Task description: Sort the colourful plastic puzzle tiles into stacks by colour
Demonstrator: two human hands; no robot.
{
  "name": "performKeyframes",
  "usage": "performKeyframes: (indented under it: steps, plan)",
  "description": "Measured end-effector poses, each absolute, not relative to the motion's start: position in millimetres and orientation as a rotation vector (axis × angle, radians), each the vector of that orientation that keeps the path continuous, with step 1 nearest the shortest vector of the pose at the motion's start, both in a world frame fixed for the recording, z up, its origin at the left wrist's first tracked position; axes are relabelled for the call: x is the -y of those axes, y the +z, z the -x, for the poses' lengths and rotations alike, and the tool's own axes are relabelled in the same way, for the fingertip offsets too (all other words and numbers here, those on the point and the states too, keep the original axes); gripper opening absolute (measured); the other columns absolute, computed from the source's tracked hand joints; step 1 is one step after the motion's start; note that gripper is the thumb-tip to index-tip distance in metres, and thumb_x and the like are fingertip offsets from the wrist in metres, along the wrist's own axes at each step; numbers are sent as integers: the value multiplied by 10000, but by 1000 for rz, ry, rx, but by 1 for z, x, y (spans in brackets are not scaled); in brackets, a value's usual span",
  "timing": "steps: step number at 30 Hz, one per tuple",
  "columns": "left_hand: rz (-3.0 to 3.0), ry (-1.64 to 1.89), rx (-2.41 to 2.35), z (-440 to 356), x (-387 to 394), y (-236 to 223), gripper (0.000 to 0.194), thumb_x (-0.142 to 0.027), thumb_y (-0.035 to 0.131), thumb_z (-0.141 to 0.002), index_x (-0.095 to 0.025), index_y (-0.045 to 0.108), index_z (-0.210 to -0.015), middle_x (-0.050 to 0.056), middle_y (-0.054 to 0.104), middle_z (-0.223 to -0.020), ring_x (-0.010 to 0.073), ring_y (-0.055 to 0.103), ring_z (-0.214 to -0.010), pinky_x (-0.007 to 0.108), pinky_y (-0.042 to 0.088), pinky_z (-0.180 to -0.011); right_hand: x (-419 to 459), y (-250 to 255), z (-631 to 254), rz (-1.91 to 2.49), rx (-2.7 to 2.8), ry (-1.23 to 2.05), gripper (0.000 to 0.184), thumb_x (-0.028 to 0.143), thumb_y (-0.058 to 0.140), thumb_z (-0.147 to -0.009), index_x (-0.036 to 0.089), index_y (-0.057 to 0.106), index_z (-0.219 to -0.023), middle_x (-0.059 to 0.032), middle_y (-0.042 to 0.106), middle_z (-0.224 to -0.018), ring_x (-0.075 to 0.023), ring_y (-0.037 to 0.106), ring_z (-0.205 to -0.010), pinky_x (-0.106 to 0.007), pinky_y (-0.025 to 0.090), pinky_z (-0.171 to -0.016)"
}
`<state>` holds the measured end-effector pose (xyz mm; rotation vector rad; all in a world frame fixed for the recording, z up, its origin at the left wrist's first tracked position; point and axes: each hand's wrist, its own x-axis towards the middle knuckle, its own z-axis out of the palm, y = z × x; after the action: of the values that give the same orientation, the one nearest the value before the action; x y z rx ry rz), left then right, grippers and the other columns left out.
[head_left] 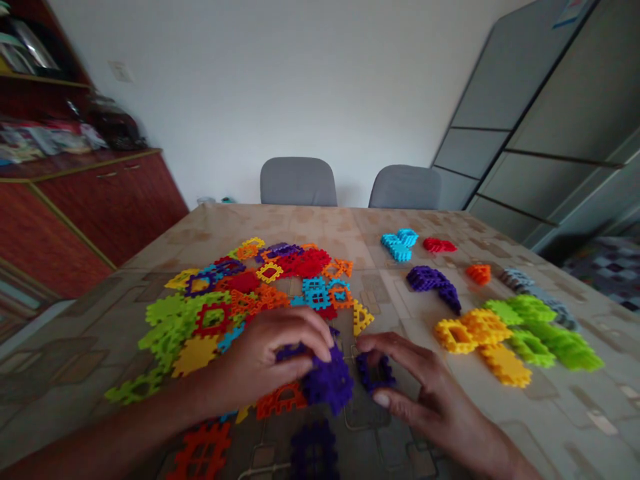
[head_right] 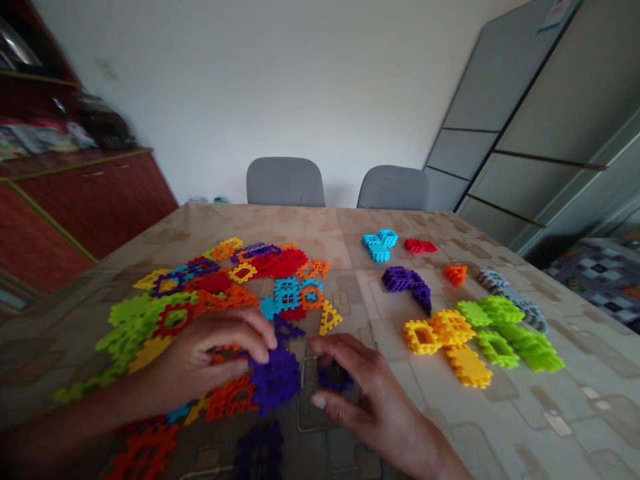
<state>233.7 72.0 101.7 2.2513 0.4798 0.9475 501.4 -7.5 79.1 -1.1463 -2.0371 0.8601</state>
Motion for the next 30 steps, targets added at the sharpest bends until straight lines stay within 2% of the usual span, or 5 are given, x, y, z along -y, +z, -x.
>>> performKeyframes:
  steps: [7,12,20,27,30]
  plan:
    - [-2265,866,-327,-230,-35,81,127,-205,636,-1001,-258,719,-922,21,653,-994,135,668,-910,215,509,-822,19,87,-470,867,2072,1153,541,416,788,-860,293,606,-1354,-51,670,-1296,-206,621,-1198,-316,484,-1025]
    - [-2286,949,-369,-225,-34,69,124,-210,607,-1019,-289,696,-983,11,635,-940,141,653,-870,238,496,-786,20,75,-459,910,2206,925,692,237,905,-718,231,601,-1340,-67,681,-1267,-194,638,-1158,-265,501,-992]
    - [-2430,969,-657,-202,-45,62,226,-179,537,-1026,-298,672,-1163,34,695,-1077,163,678,-981,217,533,-870,26,71,-470,1043,2339,419,643,474,822,-807,172,579,-1320,-115,705,-1184,-256,673,-1043,-333,547,-925]
    - [-2429,945,-792,-177,-53,47,284,-138,493,-1001,-315,691,-1101,6,712,-1106,157,690,-996,199,526,-879,40,7,-446,1080,2329,-110,72,216,625,-952,233,626,-1021,-4,668,-762,-172,627,-662,-244,484,-598]
    - [-2470,932,-750,-180,-51,48,319,-94,481,-988,-303,694,-1101,1,709,-1107,136,687,-998,186,519,-888,43,-15,-431,1081,2158,-294,84,244,535,-986,236,612,-952,-9,657,-710,-175,578,-583,-275,435,-562]
